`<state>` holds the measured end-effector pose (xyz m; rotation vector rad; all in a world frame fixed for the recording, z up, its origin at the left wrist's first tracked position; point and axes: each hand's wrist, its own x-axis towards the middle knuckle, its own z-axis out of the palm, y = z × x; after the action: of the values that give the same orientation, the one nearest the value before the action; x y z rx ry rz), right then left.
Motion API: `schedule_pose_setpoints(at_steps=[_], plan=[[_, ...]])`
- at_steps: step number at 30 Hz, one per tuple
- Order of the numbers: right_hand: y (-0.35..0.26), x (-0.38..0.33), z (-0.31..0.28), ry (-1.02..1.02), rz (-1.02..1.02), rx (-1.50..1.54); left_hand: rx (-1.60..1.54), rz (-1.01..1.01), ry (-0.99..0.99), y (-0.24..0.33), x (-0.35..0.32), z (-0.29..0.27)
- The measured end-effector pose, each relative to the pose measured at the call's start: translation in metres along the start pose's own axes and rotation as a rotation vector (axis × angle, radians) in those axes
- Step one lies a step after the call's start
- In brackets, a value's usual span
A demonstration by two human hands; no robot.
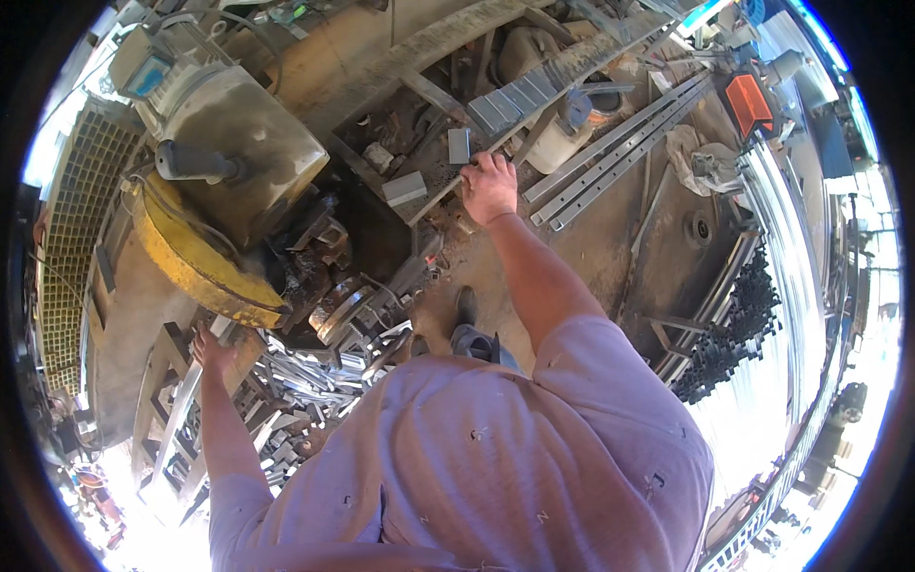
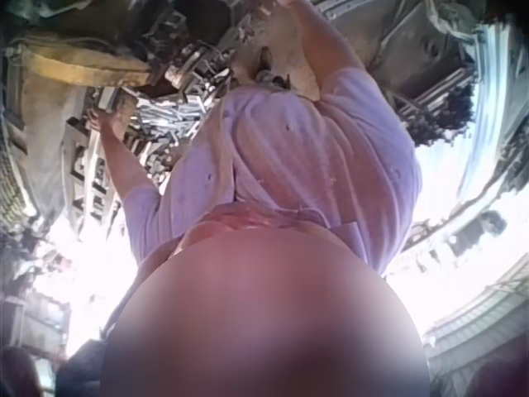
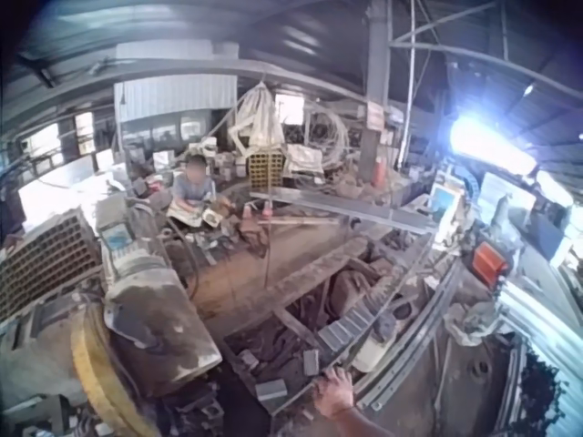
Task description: The person uses a chop saw to cut a long metal bar into smaller segments. They repeatedly position the bar, lower the saw blade to cut, and then remove the cut pieces, stacking them on a nearby surface.
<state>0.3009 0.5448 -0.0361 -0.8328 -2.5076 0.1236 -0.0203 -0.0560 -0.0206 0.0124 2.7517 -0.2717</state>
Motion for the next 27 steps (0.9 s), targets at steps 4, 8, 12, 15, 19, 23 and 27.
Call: schedule_pose_setpoints(at_steps=[4,8,12,15,19,23,27], plan=[[-0.009,0.012,0.002,-0.041,0.405,0.099,-0.002,0.000,0.001,-0.003,0.001,0.002],[-0.027,0.037,-0.014,-0.340,0.513,0.037,-0.011,0.009,0.012,-0.003,0.002,0.002],[-0.027,0.045,-0.006,-0.330,0.464,-0.050,-0.008,0.010,0.009,-0.005,0.005,0.003],[-0.021,0.039,-0.013,-0.149,0.282,-0.111,-0.007,0.006,0.018,-0.006,0.004,0.004],[-0.021,0.038,-0.016,-0.169,0.188,-0.077,-0.003,0.015,0.037,-0.006,0.004,0.007],[-0.023,0.044,-0.018,-0.246,0.157,-0.059,-0.007,0.031,0.045,-0.006,0.003,0.006],[-0.023,0.059,-0.018,-0.297,0.057,-0.035,0.003,0.022,0.032,-0.006,0.002,0.004]])
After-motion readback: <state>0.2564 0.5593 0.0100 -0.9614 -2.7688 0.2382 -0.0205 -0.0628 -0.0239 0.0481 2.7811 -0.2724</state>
